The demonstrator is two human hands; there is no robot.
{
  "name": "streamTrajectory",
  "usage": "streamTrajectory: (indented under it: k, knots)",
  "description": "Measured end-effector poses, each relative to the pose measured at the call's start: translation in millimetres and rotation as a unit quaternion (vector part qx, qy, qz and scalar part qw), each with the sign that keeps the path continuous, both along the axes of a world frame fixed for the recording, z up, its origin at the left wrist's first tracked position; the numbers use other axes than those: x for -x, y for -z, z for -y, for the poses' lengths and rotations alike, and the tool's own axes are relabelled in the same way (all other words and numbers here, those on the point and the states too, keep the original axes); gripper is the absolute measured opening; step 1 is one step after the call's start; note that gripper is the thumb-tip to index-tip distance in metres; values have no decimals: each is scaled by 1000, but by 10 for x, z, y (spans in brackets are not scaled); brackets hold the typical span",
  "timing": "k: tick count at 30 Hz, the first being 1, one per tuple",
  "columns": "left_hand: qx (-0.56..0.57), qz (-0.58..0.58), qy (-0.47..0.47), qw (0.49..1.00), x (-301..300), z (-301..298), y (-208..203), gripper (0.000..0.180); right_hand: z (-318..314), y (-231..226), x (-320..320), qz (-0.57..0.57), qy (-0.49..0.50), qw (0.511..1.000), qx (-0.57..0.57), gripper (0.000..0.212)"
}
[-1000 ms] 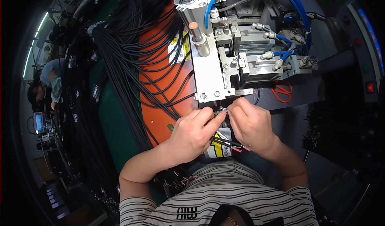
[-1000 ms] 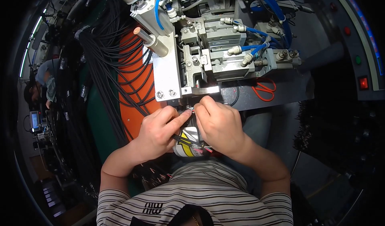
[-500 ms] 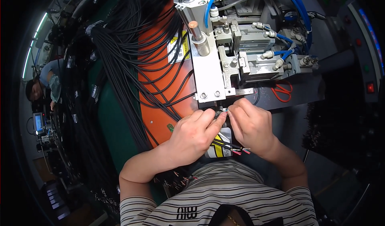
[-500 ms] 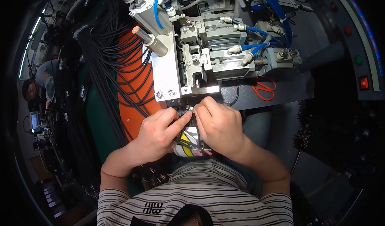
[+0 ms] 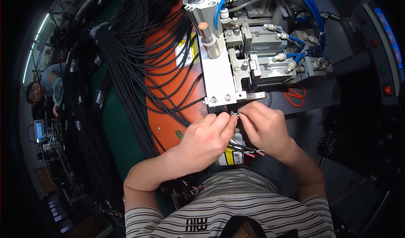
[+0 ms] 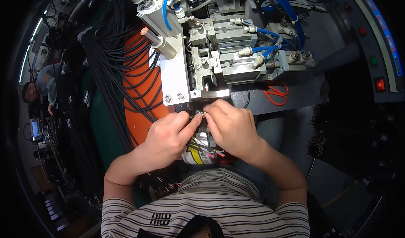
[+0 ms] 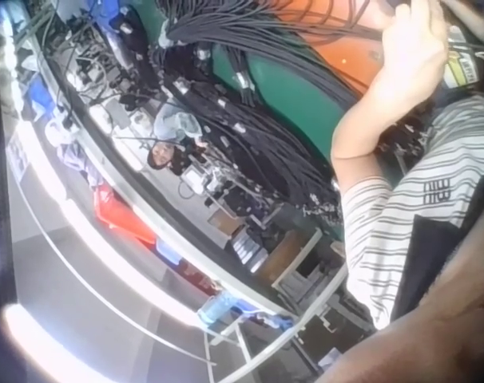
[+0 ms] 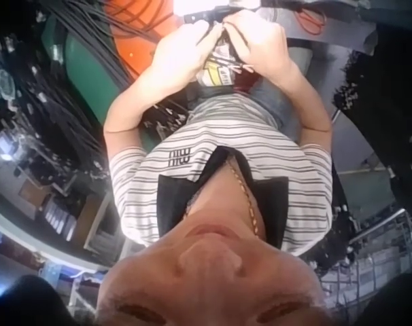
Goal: Manually inserting wires into connectors and organizing them into a harness using an assembly fixture.
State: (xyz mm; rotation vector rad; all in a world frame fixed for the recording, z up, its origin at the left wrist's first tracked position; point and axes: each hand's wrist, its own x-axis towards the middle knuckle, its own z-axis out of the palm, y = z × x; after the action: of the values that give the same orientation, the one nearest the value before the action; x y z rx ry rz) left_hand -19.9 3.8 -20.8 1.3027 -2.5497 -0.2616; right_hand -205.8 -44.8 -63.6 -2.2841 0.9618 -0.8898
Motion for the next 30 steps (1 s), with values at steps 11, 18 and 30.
streamTrajectory:
  k: [11,18,30]
  knots:
    - [12,4,-2,1000,-1,-21,24,52,25,-78,27,-81,-9,997,17,10]
    - [4,-94,-60,994,-207,-67,44,41,36,113,21,120,10,958,-259,8]
    - [-34,-209,-74,975,-296,-86,95,22,-131,-137,40,251,-89,932,-247,23]
